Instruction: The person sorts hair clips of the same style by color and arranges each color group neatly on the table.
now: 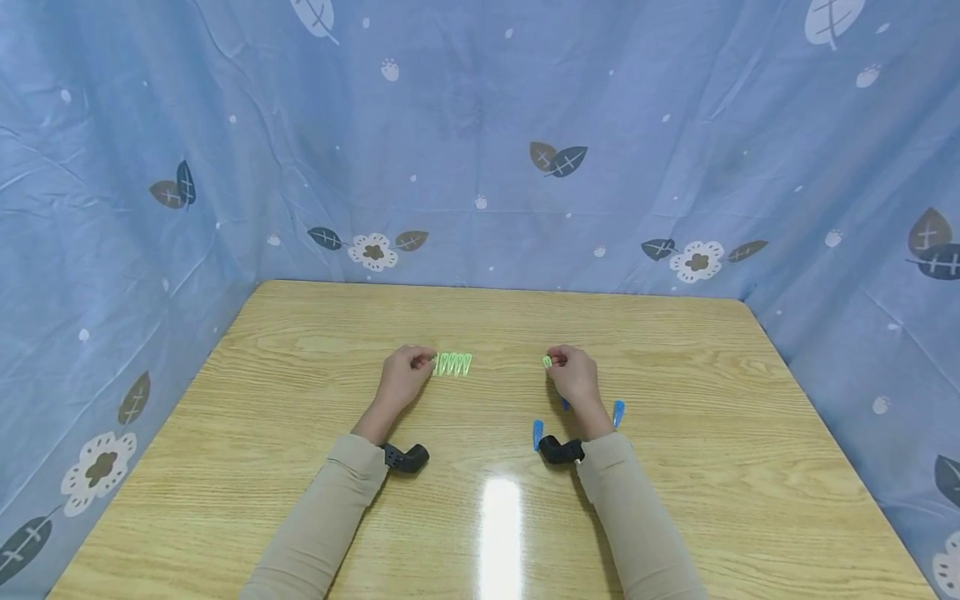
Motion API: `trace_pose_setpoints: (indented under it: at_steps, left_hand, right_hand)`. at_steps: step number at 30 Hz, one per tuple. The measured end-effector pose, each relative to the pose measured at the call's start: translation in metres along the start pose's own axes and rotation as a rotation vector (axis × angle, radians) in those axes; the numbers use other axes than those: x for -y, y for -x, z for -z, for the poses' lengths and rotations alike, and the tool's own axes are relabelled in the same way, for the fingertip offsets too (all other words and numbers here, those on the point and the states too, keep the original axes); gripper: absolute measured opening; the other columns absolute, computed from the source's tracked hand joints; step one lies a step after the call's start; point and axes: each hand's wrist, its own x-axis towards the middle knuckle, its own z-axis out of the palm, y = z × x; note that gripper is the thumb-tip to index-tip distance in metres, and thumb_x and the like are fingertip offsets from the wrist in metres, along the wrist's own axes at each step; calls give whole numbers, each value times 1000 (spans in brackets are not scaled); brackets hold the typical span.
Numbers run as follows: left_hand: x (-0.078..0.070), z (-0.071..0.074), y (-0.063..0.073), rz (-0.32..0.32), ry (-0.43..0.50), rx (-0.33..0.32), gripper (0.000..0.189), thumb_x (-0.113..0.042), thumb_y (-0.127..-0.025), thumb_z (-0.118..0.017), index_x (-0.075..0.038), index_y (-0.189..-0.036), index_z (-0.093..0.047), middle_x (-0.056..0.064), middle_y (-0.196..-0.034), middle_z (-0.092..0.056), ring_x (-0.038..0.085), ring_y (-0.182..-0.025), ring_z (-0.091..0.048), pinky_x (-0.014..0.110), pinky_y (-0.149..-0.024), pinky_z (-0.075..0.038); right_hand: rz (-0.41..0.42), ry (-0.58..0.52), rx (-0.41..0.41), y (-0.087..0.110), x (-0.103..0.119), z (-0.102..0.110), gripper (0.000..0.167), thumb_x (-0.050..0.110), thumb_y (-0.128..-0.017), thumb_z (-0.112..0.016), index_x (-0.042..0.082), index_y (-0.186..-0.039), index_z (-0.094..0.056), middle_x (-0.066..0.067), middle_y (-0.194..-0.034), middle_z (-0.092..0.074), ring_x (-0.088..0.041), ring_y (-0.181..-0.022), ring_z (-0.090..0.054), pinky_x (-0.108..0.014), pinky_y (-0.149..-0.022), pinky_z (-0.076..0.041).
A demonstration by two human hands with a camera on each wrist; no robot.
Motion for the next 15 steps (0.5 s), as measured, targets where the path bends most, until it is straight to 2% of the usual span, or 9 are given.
trace_pose_setpoints:
  at_steps: [7, 15]
  left_hand:
    - [2, -1, 0, -21, 8, 5, 16, -3, -88, -64, 1, -103, -71, 7, -87, -60, 18, -79, -55, 29, -69, -48]
    - [2, 1, 1, -27, 13, -2, 16, -3, -88, -64, 1, -102, -71, 8, -86, -59, 19, -78, -54, 29, -68, -47]
  right_hand:
    - [12, -15, -1, 0, -3, 1, 35, 0, -90, -54, -7, -124, -58, -21, -112, -60, -34, -105, -56, -41, -88, -48]
    - [-36, -110, 6, 3, -5, 2, 35, 3, -93, -53, -4, -127, -56, -20, -117, -57, -32, -109, -53, -40, -91, -47]
